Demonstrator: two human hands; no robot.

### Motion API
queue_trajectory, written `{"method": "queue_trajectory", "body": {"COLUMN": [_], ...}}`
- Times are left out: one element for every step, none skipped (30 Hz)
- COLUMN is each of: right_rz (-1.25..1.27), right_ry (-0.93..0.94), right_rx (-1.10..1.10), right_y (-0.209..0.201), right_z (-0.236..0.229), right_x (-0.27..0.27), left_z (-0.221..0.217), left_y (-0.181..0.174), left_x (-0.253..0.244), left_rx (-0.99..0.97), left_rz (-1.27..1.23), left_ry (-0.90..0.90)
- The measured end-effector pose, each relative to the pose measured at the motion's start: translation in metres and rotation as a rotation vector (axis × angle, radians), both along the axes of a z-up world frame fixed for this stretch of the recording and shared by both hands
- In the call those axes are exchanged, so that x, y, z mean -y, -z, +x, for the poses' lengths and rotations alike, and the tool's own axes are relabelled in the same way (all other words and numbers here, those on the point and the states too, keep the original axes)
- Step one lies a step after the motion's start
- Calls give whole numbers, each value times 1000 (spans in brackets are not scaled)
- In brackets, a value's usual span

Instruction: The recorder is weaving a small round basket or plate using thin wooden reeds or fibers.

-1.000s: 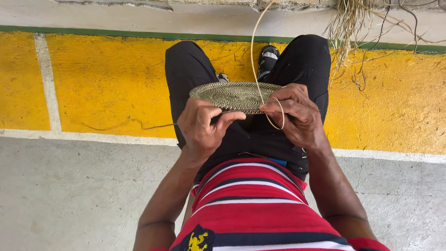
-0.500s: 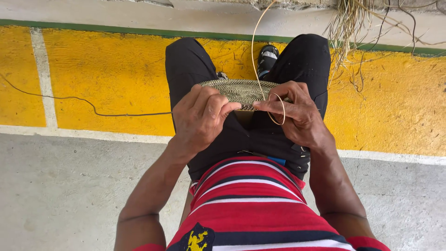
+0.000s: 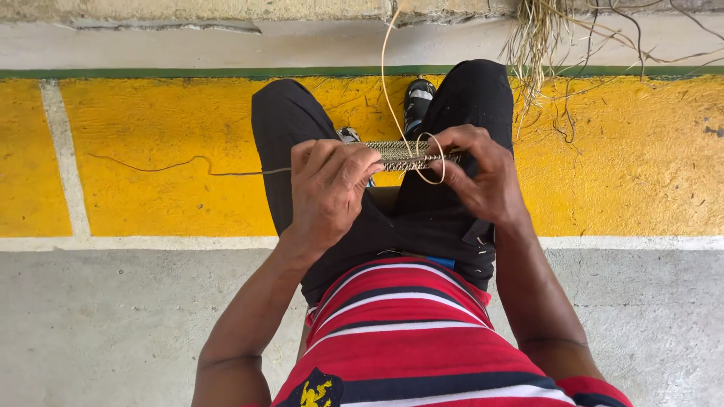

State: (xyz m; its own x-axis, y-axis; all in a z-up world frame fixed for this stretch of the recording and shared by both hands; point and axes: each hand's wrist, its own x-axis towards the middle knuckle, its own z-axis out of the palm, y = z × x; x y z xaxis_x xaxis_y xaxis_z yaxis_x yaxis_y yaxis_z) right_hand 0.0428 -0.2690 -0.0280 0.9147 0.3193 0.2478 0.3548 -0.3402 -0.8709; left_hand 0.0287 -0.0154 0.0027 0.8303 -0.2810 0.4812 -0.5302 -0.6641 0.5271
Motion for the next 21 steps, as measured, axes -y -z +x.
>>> {"method": "queue_trajectory", "body": {"right_rz": [15, 14, 60, 107, 108, 97, 87, 88, 51, 13, 13, 71, 128, 128, 148, 169, 167, 152, 138, 138, 116], "right_ry": [-14, -8, -4, -1, 2, 21, 39, 40, 43, 46, 50, 23, -13, -18, -26, -36, -35, -2, 27, 22, 37], "right_rx": [-40, -37, -100, -163, -161, -219, -276, -273, -309, -345, -340, -321, -312, -318, -234, -150, -146, -99, -58, -59, -1], "right_y": [2, 0, -3, -5, -5, -4, -3, -2, -1, 0, 0, 1, 2, -2, -6, -10, -7, -4, -1, -4, -6], "right_z": [2, 3, 5, 8, 11, 14, 17, 22, 27, 32, 39, 46, 51, 54, 57, 60, 63, 66, 68, 68, 66], "right_x": [3, 3, 3, 2, 2, 1, 0, -1, -2, -2, -2, -3, -4, -9, -15, -20, -22, -25, -28, -31, -32], "left_z": [2, 5, 9, 14, 20, 27, 33, 39, 45, 51, 55, 60, 60, 60, 61, 62, 63, 64, 63, 63, 62], "left_y": [0, -4, -9, -13, -16, -18, -21, -16, -11, -6, -6, -7, -6, -6, -6, -6, -5, -3, -1, -1, 0], "left_x": [1, 2, 3, 3, 4, 4, 5, 6, 7, 9, 10, 11, 12, 11, 11, 11, 11, 10, 9, 8, 8], "left_rx": [-2, 0, 6, 11, 13, 0, -12, -9, -36, -62, -58, -69, -90, -96, -88, -81, -76, -93, -114, -114, -114], "left_rz": [-1, -2, 12, 25, 26, 65, 105, 106, 28, -50, -51, -48, -44, -44, -46, -49, -51, -61, -71, -73, -65], "left_ry": [7, 13, 21, 29, 31, 65, 98, 99, 94, 90, 94, 102, 102, 97, 103, 109, 110, 115, 114, 109, 118]}}
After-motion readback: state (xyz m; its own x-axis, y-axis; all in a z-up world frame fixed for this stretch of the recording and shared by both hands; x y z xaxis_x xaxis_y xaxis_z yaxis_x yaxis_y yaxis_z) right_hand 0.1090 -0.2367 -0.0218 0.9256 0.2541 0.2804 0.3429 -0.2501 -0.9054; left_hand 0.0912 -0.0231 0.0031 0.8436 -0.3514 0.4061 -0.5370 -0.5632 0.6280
